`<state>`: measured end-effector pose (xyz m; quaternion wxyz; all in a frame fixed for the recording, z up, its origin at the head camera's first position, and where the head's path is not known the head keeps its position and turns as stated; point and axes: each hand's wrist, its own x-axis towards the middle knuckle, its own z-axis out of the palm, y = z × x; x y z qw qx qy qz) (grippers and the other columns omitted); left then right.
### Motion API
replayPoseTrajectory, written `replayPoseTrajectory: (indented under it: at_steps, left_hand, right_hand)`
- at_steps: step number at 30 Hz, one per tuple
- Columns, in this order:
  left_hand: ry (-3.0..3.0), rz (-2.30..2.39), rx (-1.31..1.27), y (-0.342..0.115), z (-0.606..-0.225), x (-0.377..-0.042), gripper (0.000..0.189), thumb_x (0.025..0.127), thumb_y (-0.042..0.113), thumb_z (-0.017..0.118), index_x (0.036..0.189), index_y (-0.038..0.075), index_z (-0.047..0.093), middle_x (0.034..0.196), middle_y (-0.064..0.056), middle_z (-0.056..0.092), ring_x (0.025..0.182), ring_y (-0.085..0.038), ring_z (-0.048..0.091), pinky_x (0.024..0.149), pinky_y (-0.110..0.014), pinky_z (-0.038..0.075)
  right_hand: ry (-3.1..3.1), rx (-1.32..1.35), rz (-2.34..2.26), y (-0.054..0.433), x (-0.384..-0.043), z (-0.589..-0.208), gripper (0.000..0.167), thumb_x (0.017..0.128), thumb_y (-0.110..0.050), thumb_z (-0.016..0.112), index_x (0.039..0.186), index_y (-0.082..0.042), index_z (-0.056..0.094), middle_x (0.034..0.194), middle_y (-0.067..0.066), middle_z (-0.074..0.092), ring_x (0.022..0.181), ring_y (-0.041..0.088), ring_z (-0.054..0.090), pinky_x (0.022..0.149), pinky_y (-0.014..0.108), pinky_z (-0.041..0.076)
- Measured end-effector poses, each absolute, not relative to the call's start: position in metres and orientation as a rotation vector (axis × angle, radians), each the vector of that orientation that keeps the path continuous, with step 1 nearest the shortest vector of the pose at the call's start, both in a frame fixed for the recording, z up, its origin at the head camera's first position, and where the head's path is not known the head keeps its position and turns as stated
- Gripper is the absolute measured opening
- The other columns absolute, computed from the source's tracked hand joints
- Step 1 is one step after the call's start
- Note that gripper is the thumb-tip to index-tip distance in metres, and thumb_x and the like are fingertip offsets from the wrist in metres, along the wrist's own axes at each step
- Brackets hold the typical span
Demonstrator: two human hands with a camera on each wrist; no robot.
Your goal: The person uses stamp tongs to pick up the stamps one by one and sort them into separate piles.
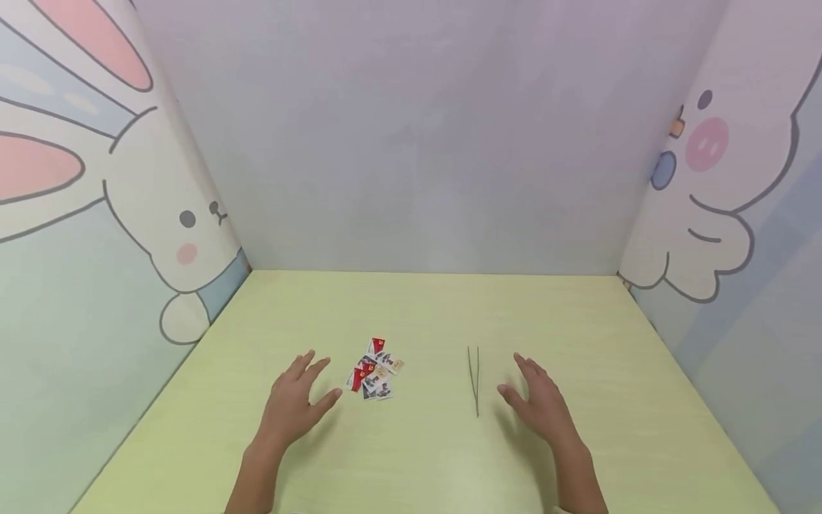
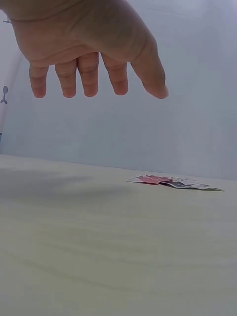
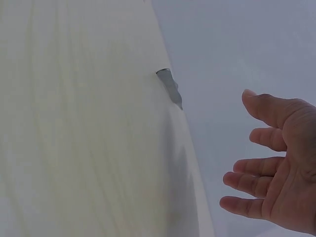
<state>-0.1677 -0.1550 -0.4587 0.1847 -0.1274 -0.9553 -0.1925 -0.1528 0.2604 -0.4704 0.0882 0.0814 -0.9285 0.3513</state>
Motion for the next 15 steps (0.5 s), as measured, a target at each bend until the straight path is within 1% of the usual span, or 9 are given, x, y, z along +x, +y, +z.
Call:
replayPoseTrajectory:
  at_steps: [5,10,15]
  left_hand:
    - [-2.715,-0.6,-0.373,-0.147,-0.459,-0.167,0.057,0.076,0.036,0.075,0.124,0.009,0.059,0.134,-0.018,0.047,0.125,-0.04,0.037,0.092,-0.063,0.032]
    - [-2.726,-0.625,-0.403,-0.141,-0.461,-0.168,0.056,0.077,0.037,0.074,0.124,0.011,0.059,0.134,-0.017,0.047,0.126,-0.039,0.038,0.093,-0.061,0.033]
    - [-2.699,-0.652,-0.441,-0.136,-0.465,-0.168,0.053,0.077,0.036,0.074,0.122,0.012,0.061,0.131,-0.016,0.05,0.123,-0.037,0.041,0.093,-0.059,0.035]
  right_hand:
    - [-2.771,0.262,1.093,0.252,-0.156,-0.472,0.068,0.09,-0.033,0.061,0.139,0.005,0.034,0.136,0.033,0.034,0.122,0.053,0.03,0.092,0.065,0.028]
    - [-2.773,0.261,1.134,0.243,-0.158,-0.474,0.068,0.09,-0.034,0.061,0.14,0.004,0.034,0.136,0.032,0.035,0.123,0.051,0.03,0.093,0.063,0.028]
    - [-2.755,0.234,1.167,0.236,-0.159,-0.476,0.066,0.09,-0.031,0.062,0.139,0.004,0.035,0.133,0.032,0.04,0.114,0.049,0.043,0.089,0.061,0.036]
